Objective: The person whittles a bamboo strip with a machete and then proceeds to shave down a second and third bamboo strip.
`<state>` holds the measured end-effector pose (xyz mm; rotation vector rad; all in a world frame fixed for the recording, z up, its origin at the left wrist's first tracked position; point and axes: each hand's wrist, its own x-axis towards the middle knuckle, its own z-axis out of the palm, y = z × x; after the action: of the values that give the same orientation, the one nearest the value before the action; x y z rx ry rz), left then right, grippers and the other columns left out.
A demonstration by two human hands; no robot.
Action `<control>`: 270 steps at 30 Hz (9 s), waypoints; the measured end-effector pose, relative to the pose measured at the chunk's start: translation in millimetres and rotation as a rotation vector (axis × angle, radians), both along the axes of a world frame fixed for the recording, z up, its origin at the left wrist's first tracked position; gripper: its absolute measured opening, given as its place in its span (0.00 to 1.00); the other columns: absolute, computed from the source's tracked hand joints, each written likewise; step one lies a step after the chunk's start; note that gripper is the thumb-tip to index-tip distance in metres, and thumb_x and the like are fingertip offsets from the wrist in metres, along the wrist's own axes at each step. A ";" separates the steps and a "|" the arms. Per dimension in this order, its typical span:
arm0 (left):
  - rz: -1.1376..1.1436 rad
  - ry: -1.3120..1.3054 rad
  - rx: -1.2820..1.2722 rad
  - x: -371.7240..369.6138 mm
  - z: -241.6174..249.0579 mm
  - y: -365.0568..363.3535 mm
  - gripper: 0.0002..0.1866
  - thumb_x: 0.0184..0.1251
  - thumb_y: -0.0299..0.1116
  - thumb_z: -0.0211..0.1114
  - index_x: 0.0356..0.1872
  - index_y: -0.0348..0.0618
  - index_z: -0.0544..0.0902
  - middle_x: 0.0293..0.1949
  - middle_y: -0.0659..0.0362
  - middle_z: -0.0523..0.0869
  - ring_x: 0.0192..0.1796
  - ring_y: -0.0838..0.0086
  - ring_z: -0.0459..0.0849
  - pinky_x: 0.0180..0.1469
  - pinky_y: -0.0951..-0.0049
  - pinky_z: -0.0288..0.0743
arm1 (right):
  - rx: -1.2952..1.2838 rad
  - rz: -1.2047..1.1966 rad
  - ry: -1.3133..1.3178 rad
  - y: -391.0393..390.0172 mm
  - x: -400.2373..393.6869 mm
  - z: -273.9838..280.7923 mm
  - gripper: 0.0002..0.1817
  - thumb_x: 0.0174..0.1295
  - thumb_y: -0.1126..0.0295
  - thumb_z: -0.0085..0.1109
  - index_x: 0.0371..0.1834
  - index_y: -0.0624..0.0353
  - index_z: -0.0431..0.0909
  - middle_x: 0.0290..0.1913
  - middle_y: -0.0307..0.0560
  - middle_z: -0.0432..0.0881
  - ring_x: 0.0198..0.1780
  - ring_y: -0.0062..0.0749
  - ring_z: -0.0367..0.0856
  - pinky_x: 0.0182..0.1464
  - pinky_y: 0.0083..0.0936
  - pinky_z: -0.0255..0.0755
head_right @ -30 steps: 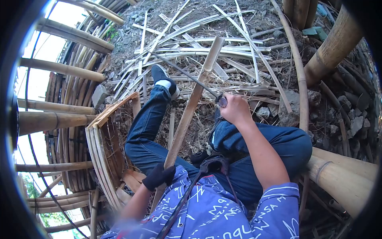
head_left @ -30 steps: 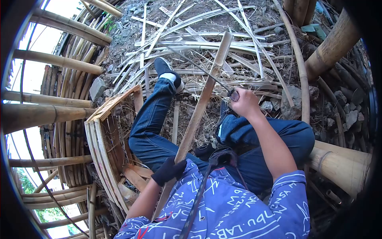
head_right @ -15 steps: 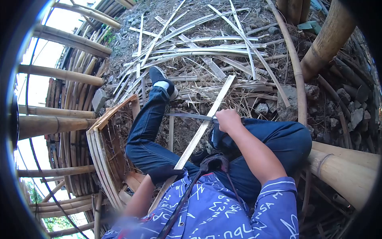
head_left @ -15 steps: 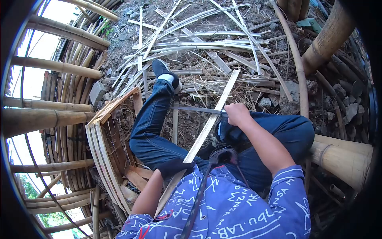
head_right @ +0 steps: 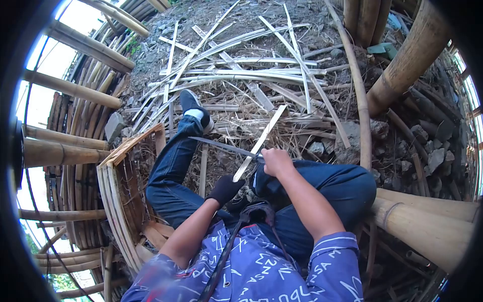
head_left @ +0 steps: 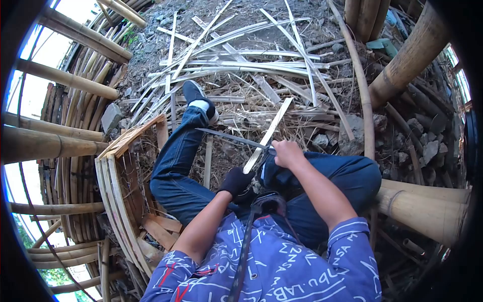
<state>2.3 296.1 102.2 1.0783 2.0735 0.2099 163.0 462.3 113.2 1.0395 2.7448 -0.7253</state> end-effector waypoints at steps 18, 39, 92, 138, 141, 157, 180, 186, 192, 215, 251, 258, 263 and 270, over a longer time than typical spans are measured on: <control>0.232 -0.069 0.186 4.2 59.6 -15.8 0.24 0.58 0.48 0.60 0.36 0.31 0.81 0.34 0.36 0.82 0.40 0.44 0.82 0.44 0.51 0.74 | 0.365 0.207 0.260 1.0 2.6 45.3 0.09 0.48 0.68 0.61 0.31 0.53 0.71 0.23 0.47 0.81 0.27 0.42 0.83 0.28 0.36 0.77; 0.191 -0.178 0.291 14.3 116.2 -25.9 0.17 0.59 0.39 0.58 0.34 0.31 0.79 0.23 0.40 0.81 0.29 0.49 0.84 0.33 0.57 0.75 | 0.650 0.038 0.114 75.3 42.9 74.5 0.08 0.57 0.64 0.57 0.27 0.55 0.73 0.20 0.49 0.80 0.23 0.42 0.83 0.27 0.37 0.77; 0.386 -0.526 0.082 -32.9 158.8 -62.0 0.17 0.66 0.42 0.61 0.25 0.39 0.78 0.17 0.61 0.79 0.18 0.78 0.77 0.23 0.75 0.70 | 0.061 -0.650 0.441 103.1 44.5 112.8 0.07 0.45 0.72 0.58 0.26 0.63 0.76 0.23 0.52 0.79 0.26 0.46 0.79 0.32 0.38 0.71; 0.463 -1.871 -0.297 -34.1 130.7 -24.1 0.20 0.71 0.54 0.50 0.23 0.57 0.63 0.15 0.73 0.56 0.14 0.87 0.56 0.15 0.83 0.47 | 0.556 -0.136 0.346 88.7 28.1 70.9 0.15 0.33 0.66 0.70 0.23 0.55 0.74 0.24 0.46 0.82 0.27 0.41 0.84 0.30 0.38 0.77; 0.468 -1.936 -0.321 -39.4 123.9 -26.8 0.20 0.71 0.54 0.50 0.23 0.57 0.63 0.15 0.73 0.56 0.14 0.87 0.56 0.15 0.83 0.47 | 0.595 -0.126 0.319 84.7 26.2 76.0 0.12 0.36 0.67 0.67 0.22 0.55 0.74 0.23 0.47 0.82 0.25 0.40 0.83 0.30 0.36 0.77; 0.516 -1.925 -0.304 -39.1 140.0 -42.5 0.19 0.70 0.52 0.51 0.24 0.54 0.63 0.15 0.72 0.58 0.13 0.86 0.54 0.15 0.83 0.47 | 0.533 -0.003 0.564 56.9 18.3 87.2 0.06 0.44 0.69 0.61 0.19 0.54 0.73 0.17 0.49 0.78 0.21 0.45 0.81 0.26 0.38 0.76; 0.648 -2.007 -0.335 -52.6 149.6 -68.3 0.20 0.72 0.52 0.48 0.25 0.50 0.65 0.16 0.69 0.60 0.14 0.85 0.56 0.15 0.83 0.48 | 0.140 0.132 0.514 17.3 0.3 83.1 0.15 0.41 0.66 0.68 0.32 0.57 0.76 0.23 0.50 0.80 0.29 0.48 0.82 0.36 0.40 0.77; 0.629 -1.939 -0.345 -49.5 163.9 -60.5 0.21 0.71 0.52 0.49 0.23 0.50 0.63 0.15 0.70 0.60 0.14 0.84 0.56 0.15 0.81 0.48 | 0.180 -0.017 0.440 59.5 6.8 75.2 0.06 0.44 0.68 0.61 0.22 0.57 0.76 0.23 0.54 0.81 0.29 0.49 0.83 0.35 0.42 0.79; 0.584 -1.926 -0.390 -53.9 156.8 -67.6 0.20 0.69 0.51 0.52 0.23 0.50 0.63 0.16 0.69 0.60 0.15 0.84 0.57 0.16 0.81 0.50 | 0.062 -0.065 0.441 31.7 8.2 89.8 0.05 0.44 0.67 0.60 0.20 0.56 0.78 0.23 0.58 0.81 0.30 0.51 0.83 0.37 0.42 0.80; 0.646 -1.807 -0.377 -59.7 152.4 -76.8 0.17 0.71 0.49 0.49 0.25 0.53 0.65 0.17 0.71 0.58 0.16 0.84 0.57 0.18 0.81 0.48 | 0.059 -0.077 0.417 53.4 7.9 91.3 0.09 0.43 0.63 0.64 0.22 0.56 0.81 0.24 0.57 0.82 0.29 0.51 0.83 0.36 0.42 0.78; 0.449 -0.790 -0.225 -21.1 173.4 -19.3 0.13 0.66 0.40 0.61 0.25 0.48 0.72 0.15 0.70 0.66 0.13 0.84 0.65 0.15 0.80 0.54 | 0.024 0.065 0.408 7.3 3.8 105.5 0.09 0.43 0.64 0.61 0.22 0.58 0.79 0.23 0.56 0.81 0.29 0.52 0.82 0.37 0.43 0.78; 0.103 -0.213 0.045 -8.2 179.7 -15.8 0.19 0.65 0.43 0.62 0.29 0.31 0.80 0.16 0.52 0.75 0.21 0.75 0.71 0.28 0.64 0.67 | 0.142 -0.023 0.334 44.0 3.2 82.1 0.06 0.40 0.68 0.60 0.21 0.57 0.79 0.22 0.57 0.81 0.30 0.53 0.83 0.38 0.42 0.78; 0.089 -0.214 0.013 -9.9 189.5 -22.2 0.18 0.62 0.43 0.64 0.28 0.33 0.80 0.17 0.55 0.77 0.23 0.77 0.73 0.30 0.67 0.69 | 0.083 -0.187 0.271 64.5 12.8 75.4 0.09 0.45 0.66 0.58 0.25 0.59 0.82 0.27 0.60 0.82 0.34 0.52 0.84 0.43 0.42 0.79; 0.152 -0.210 0.040 -10.8 180.0 -26.8 0.19 0.61 0.42 0.65 0.24 0.32 0.77 0.15 0.53 0.74 0.23 0.78 0.72 0.29 0.65 0.68 | -0.002 -0.094 0.366 26.0 0.4 86.3 0.09 0.45 0.66 0.59 0.23 0.61 0.79 0.25 0.60 0.82 0.31 0.55 0.83 0.40 0.44 0.79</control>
<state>-8.4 269.3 282.1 0.8821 1.9678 0.4239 163.4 488.3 199.5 1.1429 3.0085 -1.0256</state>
